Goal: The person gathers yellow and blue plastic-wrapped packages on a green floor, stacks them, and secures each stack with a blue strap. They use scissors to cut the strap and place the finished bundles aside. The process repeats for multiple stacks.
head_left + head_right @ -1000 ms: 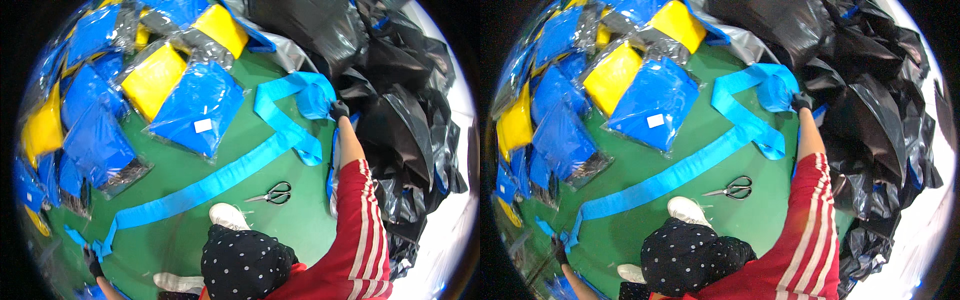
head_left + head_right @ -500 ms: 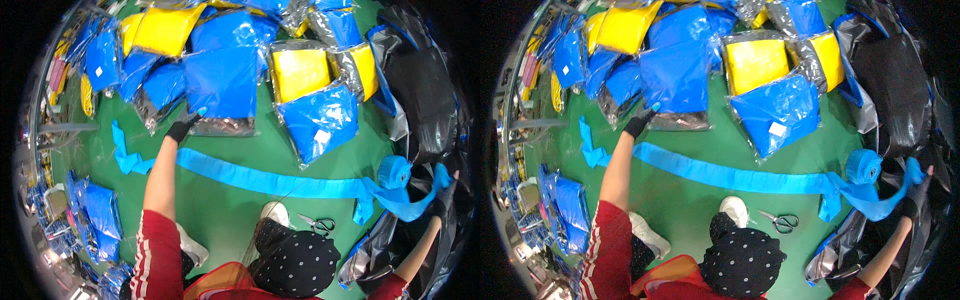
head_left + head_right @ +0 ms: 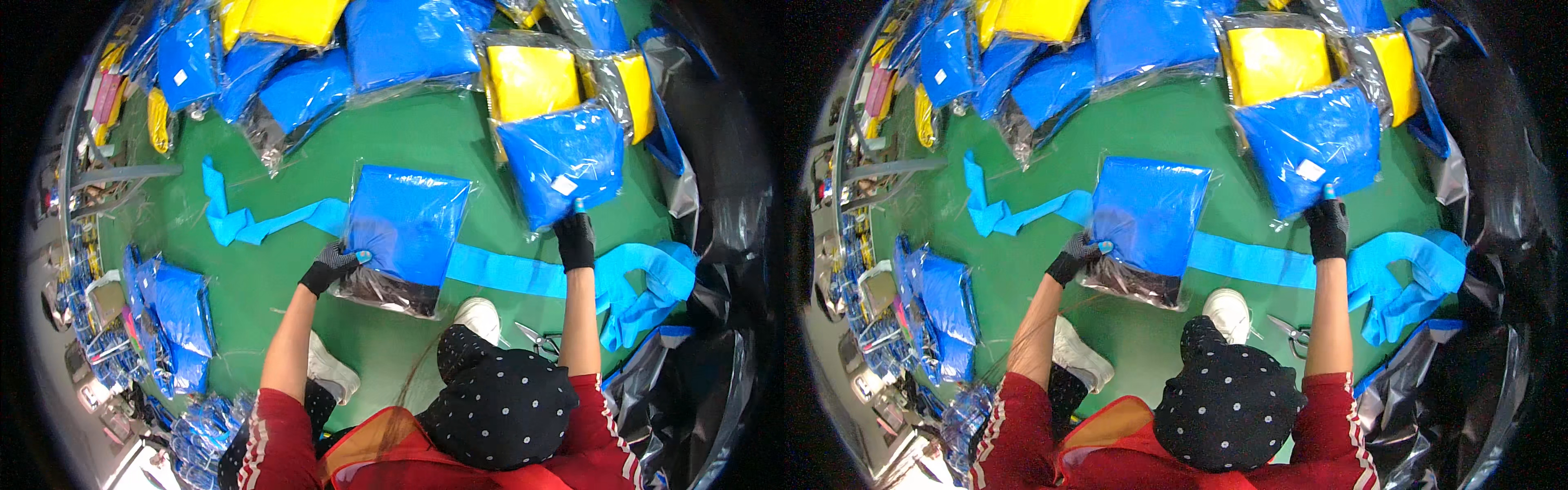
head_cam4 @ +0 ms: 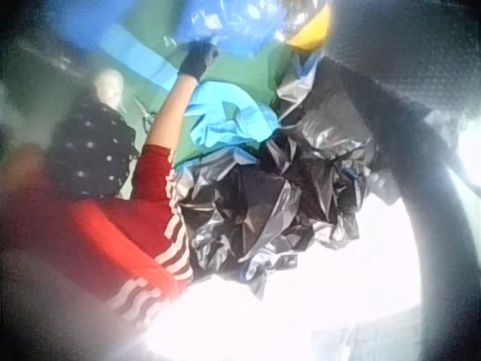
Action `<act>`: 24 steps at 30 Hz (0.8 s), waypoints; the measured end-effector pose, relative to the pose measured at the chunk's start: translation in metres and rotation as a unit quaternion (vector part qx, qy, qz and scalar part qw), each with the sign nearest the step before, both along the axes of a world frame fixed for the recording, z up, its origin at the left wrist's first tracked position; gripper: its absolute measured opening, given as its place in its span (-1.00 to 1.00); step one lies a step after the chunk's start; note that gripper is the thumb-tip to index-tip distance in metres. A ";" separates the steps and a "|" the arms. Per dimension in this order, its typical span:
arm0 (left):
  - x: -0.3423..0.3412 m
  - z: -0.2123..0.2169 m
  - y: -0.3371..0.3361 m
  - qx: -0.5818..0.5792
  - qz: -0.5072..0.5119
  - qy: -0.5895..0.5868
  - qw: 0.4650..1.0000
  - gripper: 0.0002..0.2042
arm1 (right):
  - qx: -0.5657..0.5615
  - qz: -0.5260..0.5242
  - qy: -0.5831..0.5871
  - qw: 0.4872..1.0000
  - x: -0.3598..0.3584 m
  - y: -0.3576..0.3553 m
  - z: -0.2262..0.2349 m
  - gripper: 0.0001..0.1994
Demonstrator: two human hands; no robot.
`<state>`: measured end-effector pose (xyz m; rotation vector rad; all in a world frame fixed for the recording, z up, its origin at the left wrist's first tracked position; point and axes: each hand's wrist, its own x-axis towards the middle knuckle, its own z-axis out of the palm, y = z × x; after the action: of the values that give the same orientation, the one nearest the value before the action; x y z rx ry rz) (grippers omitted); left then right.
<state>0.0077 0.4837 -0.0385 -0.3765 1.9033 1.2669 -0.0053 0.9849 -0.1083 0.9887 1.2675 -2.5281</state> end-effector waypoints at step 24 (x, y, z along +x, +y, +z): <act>-0.001 0.006 0.001 0.094 0.233 0.040 0.967 -0.42 | 0.314 0.259 0.039 0.913 0.070 -0.218 0.095 -0.16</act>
<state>0.0070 0.4850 -0.0325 -0.7106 1.7986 1.7771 0.0651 0.7670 -0.0135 0.5158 2.1030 -1.7947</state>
